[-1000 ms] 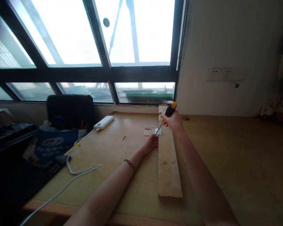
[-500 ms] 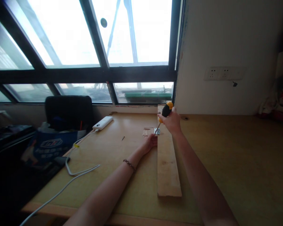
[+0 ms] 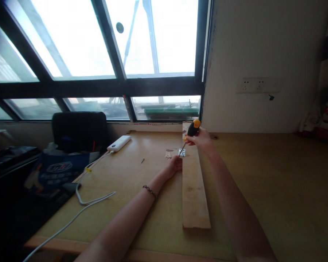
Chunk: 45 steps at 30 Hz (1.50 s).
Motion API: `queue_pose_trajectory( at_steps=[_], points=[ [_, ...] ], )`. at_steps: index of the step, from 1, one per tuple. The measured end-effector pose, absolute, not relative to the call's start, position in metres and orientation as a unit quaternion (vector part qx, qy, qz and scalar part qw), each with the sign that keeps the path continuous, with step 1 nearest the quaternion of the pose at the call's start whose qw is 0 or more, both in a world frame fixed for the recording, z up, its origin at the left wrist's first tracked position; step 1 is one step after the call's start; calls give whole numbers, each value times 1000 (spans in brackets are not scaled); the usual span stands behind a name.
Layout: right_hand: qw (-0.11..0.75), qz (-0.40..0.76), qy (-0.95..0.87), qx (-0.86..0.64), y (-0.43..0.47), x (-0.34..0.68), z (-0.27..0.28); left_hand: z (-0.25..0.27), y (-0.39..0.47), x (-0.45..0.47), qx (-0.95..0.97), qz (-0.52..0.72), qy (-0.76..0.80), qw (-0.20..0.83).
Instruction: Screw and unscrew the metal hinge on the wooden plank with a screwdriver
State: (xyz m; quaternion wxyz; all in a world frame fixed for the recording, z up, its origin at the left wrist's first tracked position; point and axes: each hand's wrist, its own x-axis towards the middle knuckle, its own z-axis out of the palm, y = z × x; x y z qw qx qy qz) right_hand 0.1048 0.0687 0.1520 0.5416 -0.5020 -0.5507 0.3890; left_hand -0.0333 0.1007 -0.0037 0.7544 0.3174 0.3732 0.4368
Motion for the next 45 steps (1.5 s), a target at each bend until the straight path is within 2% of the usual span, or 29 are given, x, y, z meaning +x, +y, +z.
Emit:
queue_pose_trajectory(
  at_steps=[3,7,9,11,16,18,32,35,39,42,45],
  points=[
    [542,307,-563,-543,72,103,148,-7,102,-33,332,448,365,746],
    [518,121,-567,-629,74,102,145,-7,103,-33,327,448,365,748],
    [516,92,-561,-641,74,102,144,-6,103,-33,321,449,367,748],
    [527,138,-555,-629,73,102,145,-5,102,-33,317,448,372,749],
    [550,348,-536,-538,70,105,150,-3,100,-33,322,445,372,749],
    [562,382,-521,-516,68,105,153,-3,99,-33,323,446,373,747],
    [600,305,-504,-541,80,107,143,-9,104,-33,329,447,362,749],
    [600,252,-512,-561,79,108,143,-8,104,-33,325,450,359,750],
    [582,85,-524,-616,75,112,145,-9,104,-33,326,453,360,747],
    [532,-36,-522,-666,74,120,146,-10,103,-33,328,458,360,744],
    [443,-69,-520,-727,81,134,141,-10,103,-33,324,461,356,745]
  ],
)
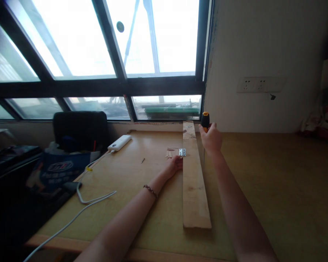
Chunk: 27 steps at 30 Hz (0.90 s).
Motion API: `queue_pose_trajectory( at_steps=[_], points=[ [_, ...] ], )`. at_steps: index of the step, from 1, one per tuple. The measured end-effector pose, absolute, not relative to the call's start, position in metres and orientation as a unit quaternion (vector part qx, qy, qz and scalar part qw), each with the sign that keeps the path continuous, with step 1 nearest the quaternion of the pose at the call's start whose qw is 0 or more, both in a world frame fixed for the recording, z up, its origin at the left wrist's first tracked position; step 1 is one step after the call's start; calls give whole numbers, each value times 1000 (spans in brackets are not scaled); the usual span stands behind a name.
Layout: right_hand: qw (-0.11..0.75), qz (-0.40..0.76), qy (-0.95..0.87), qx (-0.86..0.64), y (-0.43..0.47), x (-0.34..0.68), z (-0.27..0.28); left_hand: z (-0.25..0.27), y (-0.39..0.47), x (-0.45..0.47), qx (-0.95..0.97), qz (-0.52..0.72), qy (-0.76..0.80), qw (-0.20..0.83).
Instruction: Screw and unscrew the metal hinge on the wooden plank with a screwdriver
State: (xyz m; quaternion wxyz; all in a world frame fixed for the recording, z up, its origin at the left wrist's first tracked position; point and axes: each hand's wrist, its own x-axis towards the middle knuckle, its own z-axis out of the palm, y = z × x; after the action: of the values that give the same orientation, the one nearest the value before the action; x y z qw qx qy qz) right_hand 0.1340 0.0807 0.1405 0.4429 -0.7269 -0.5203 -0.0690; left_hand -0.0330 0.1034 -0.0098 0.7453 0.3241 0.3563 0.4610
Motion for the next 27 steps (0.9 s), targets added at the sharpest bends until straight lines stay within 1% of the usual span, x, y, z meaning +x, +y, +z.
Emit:
queue_pose_trajectory(
  at_steps=[2,4,6,8,11,17,21,23,25,27],
  points=[
    [350,-45,-533,-769,89,145,130,-10,104,-33,323,463,353,746],
    [249,4,-545,-800,100,155,115,-10,104,-33,325,465,353,744],
    [170,48,-551,-816,111,162,96,-10,104,-33,325,466,356,742],
    [125,80,-552,-820,119,167,78,-11,104,-33,325,464,356,743],
    [97,108,-552,-821,127,171,56,-12,105,-33,328,462,351,746],
    [78,133,-549,-822,132,177,36,-12,106,-33,323,457,352,750],
    [84,143,-547,-820,132,180,33,-11,106,-33,322,453,348,755],
    [97,121,-541,-826,132,180,32,-10,106,-33,321,452,348,756],
    [155,53,-539,-826,130,176,31,-10,106,-33,320,453,350,755],
    [264,-10,-571,-777,126,167,30,-10,106,-32,320,450,351,756]
  ],
)
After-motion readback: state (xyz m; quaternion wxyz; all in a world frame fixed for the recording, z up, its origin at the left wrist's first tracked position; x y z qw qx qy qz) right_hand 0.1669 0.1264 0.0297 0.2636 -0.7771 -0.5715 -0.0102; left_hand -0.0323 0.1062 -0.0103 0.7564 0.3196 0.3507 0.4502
